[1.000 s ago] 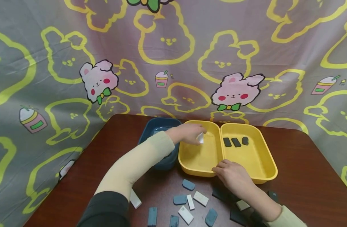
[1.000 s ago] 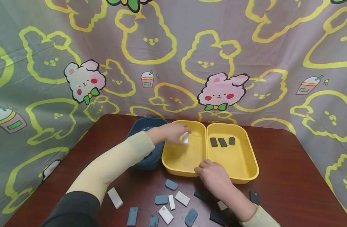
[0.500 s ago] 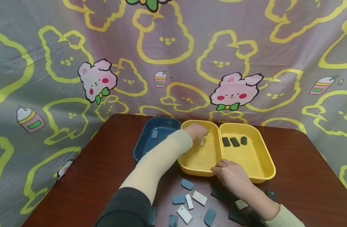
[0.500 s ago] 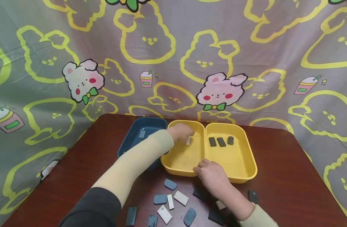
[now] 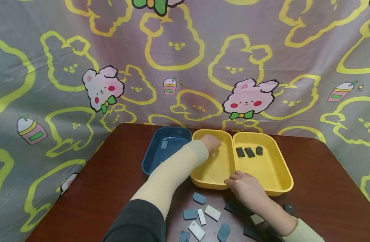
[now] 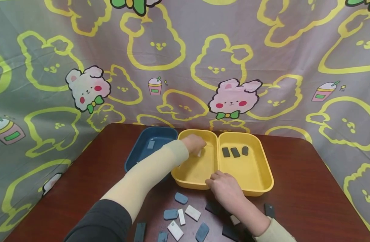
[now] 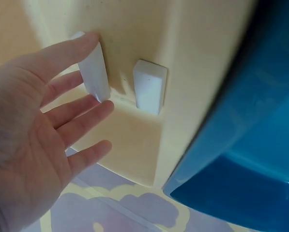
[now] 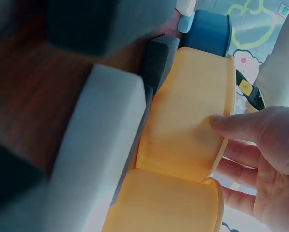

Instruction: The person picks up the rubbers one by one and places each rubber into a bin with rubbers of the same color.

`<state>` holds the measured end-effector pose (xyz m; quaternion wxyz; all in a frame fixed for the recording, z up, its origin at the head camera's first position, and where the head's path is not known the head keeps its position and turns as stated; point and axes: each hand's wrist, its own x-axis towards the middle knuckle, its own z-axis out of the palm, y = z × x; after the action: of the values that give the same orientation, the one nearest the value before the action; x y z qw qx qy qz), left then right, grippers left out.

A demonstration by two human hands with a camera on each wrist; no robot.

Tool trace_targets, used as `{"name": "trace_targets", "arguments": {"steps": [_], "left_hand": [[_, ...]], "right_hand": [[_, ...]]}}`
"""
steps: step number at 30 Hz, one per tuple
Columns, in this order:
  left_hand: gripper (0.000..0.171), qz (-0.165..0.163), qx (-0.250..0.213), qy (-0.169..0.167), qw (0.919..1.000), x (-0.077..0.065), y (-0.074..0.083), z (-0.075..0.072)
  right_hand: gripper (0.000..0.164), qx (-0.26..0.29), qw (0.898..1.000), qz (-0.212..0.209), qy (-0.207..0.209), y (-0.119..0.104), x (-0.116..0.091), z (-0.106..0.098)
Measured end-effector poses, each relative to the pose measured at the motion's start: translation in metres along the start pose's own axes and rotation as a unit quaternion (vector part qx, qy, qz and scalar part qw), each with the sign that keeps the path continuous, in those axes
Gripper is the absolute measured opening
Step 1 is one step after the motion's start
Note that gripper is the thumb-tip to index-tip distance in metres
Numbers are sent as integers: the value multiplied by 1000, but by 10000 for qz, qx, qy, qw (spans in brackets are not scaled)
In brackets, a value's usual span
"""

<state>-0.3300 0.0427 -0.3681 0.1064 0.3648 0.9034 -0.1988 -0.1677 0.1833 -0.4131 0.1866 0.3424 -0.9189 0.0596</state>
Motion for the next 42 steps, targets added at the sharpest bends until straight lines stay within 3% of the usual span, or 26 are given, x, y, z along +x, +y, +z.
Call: {"name": "trace_targets", "arguments": {"steps": [12, 17, 22, 26, 30, 36, 42], "left_hand": [[8, -245, 27, -113, 9996, -1, 0, 1], [4, -82, 29, 5, 10000, -7, -4, -3], [10, 145, 235, 146, 9995, -22, -12, -21], [26, 264, 603, 353, 9972, -45, -19, -35], [45, 412, 794, 714, 9934, -78, -25, -35], [49, 423, 266, 1673, 9846, -132, -30, -10], [52, 46, -711, 2320, 9701, -188, -33, 21]], "right_hand": [[14, -31, 10000, 65, -16, -1, 0, 0], [14, -46, 10000, 21, -23, -1, 0, 0], [14, -129, 9999, 13, -8, 0, 0, -1], [14, -143, 9999, 32, 43, -2, 1, 0], [15, -89, 9999, 19, 65, -2, 1, 0], [18, -43, 9999, -10, 155, -1, 0, -1], [16, -19, 9998, -31, 175, -2, 1, -1]]}}
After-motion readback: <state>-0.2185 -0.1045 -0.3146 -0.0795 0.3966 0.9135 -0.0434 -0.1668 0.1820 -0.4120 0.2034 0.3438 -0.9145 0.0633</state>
